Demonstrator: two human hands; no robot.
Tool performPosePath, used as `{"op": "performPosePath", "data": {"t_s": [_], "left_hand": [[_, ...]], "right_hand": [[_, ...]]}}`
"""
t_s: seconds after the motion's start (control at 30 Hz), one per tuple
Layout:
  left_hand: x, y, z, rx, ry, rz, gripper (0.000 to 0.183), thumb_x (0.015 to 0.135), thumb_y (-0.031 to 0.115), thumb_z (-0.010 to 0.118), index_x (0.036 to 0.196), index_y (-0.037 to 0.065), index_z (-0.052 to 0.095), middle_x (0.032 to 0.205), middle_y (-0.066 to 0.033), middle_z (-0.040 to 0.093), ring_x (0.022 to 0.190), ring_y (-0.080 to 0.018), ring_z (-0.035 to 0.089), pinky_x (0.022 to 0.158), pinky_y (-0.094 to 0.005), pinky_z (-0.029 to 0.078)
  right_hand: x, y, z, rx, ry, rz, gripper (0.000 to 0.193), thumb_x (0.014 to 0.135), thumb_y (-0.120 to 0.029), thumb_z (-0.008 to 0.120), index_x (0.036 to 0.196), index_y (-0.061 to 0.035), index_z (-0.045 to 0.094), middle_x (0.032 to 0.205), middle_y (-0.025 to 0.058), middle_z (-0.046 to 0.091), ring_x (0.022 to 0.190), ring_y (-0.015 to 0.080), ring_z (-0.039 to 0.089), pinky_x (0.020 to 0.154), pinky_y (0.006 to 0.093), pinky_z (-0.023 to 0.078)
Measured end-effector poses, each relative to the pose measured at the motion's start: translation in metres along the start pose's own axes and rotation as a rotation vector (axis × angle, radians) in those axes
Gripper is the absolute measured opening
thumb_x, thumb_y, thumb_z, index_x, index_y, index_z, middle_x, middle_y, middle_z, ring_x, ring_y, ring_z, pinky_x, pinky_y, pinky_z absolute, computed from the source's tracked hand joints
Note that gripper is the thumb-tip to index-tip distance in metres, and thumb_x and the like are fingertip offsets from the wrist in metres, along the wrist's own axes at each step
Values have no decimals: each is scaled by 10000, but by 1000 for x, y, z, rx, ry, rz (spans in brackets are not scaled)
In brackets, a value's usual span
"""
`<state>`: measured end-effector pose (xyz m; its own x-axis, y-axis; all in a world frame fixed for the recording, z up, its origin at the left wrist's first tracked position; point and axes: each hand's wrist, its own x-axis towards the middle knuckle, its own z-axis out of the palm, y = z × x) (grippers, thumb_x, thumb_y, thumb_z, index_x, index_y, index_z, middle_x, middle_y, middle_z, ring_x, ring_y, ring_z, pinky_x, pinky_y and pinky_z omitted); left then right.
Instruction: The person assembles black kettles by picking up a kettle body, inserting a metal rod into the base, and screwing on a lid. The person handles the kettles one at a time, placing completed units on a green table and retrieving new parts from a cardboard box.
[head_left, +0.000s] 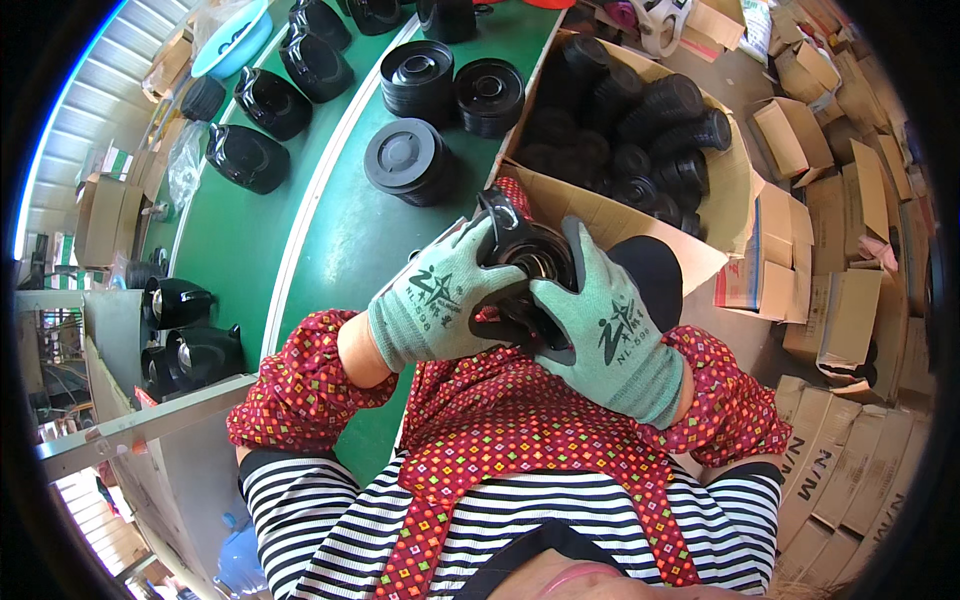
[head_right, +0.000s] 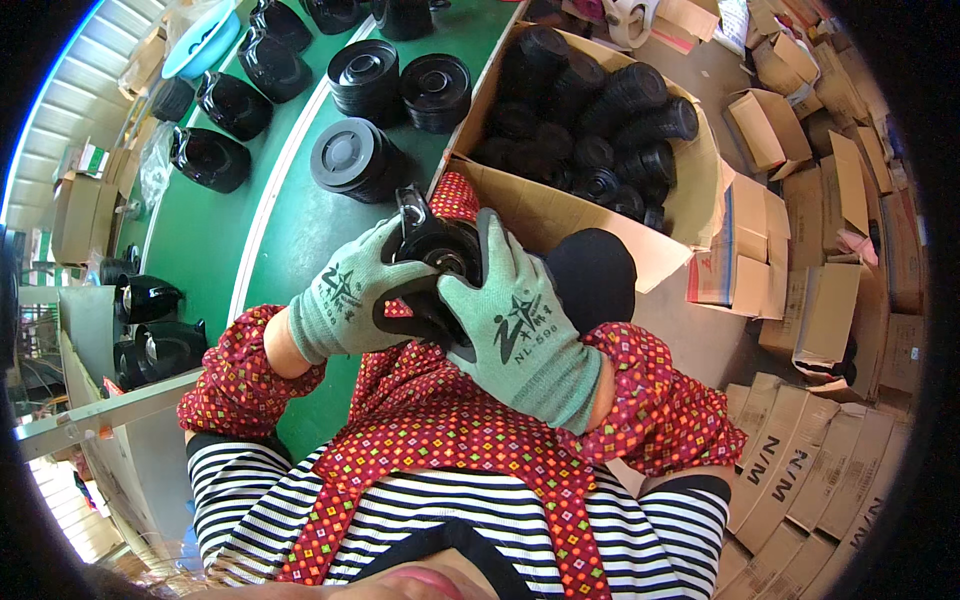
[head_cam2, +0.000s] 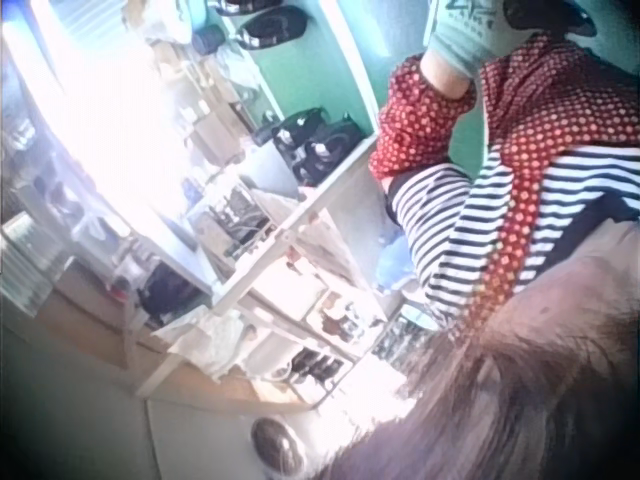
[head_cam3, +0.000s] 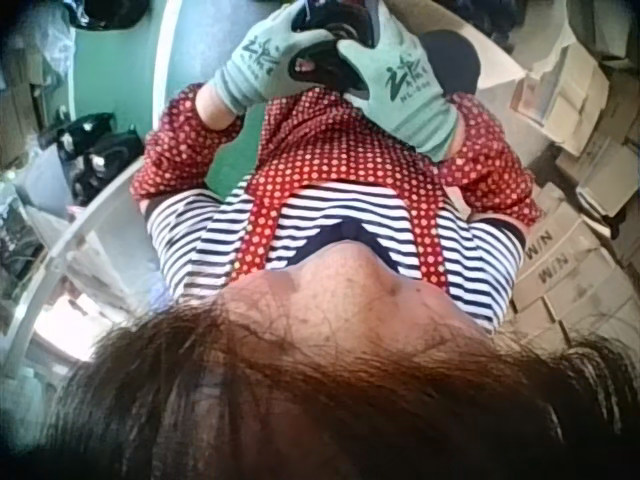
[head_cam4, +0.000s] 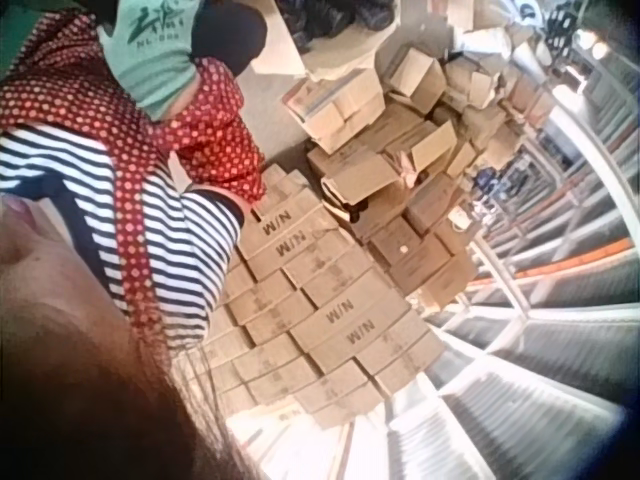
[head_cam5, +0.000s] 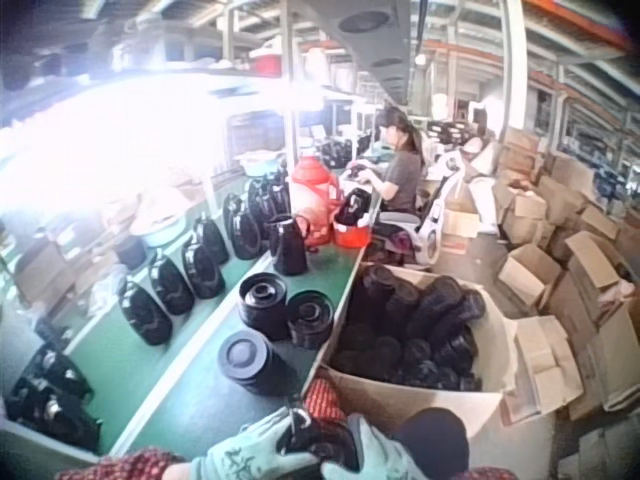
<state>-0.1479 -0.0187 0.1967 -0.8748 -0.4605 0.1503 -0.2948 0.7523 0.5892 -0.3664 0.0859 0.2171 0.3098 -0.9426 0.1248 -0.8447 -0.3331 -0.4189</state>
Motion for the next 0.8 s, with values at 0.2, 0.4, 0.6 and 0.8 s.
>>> {"op": "performPosePath", "data": {"t_s": [0.2,0.4,0.6,0.8], "left_hand": [[6,3,3,6,183,58,591,679,226,940,1213,83,732,1301,-212,649,1115,-422,686,947,-469,574],[4,11,17,-60,345,38,886,657,228,1009,1414,40,586,1333,-202,663,1152,-383,717,944,-413,606],[-1,19,12,3,371,-35,1025,631,260,1017,1512,35,546,1371,-232,668,1292,-408,657,1062,-451,557],[-8,19,26,-4,474,-3,875,622,232,1022,1381,55,624,1395,-221,625,1235,-424,668,1036,-468,568]], "right_hand": [[17,25,13,-15,78,-187,486,771,-265,835,1204,-90,700,1433,307,498,1248,450,565,1015,524,481],[1,41,10,337,81,-77,947,699,-211,925,1495,-39,444,1602,320,343,1488,509,397,1226,508,397],[-17,58,32,485,217,38,1285,595,-139,1005,1654,-60,281,1661,185,347,1487,353,447,1236,440,394],[-53,105,123,1297,244,198,893,939,-284,803,1637,-30,307,1596,162,459,1461,303,489,1212,427,422]]}}
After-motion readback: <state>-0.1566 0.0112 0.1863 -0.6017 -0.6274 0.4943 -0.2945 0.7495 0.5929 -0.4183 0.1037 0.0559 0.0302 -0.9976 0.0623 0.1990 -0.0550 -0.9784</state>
